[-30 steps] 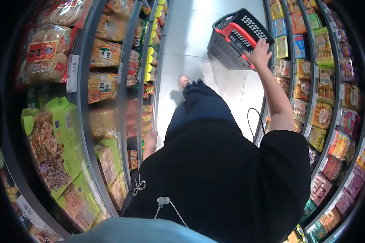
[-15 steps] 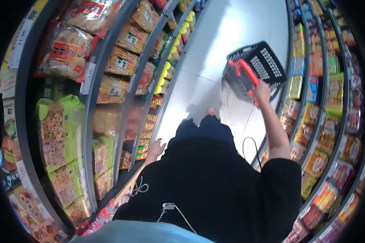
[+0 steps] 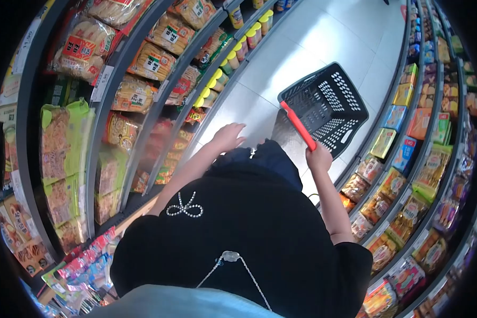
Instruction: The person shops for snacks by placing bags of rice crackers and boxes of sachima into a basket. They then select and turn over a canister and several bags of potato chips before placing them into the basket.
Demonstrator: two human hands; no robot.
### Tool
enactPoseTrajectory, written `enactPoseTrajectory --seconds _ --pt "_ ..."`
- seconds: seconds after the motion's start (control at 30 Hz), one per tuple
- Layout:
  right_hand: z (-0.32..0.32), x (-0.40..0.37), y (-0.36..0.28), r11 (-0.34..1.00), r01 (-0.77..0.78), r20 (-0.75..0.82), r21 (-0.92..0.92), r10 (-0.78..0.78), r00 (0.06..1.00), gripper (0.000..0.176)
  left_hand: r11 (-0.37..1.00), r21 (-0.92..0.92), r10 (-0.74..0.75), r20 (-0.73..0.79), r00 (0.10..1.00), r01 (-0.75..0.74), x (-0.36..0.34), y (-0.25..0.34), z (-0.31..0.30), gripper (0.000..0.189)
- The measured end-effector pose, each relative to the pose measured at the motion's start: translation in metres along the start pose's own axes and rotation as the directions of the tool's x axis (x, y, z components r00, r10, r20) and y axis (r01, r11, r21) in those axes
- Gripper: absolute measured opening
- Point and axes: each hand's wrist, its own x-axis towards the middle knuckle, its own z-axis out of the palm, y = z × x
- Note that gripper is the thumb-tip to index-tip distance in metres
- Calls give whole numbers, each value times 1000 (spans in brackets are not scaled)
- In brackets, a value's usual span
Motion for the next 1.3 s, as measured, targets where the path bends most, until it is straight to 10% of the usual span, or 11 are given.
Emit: enactPoseTrajectory --seconds 0.2,0.37,0.63,1.3 --pt "0 -10 3 998 57 50 15 -58 997 17 887 3 438 -325 838 -462 46 89 -32 65" --pt "3 -10 0 996 85 48 31 -86 995 18 729 157 673 12 739 -666 81 127 -14 51" --pt "4 -8 -15 984 177 37 13 -178 983 16 769 350 508 174 844 -535 93 134 16 12" --pt "11 -18 -23 947 312 66 -72 -308 949 18 830 339 404 184 896 -444 60 123 14 10"
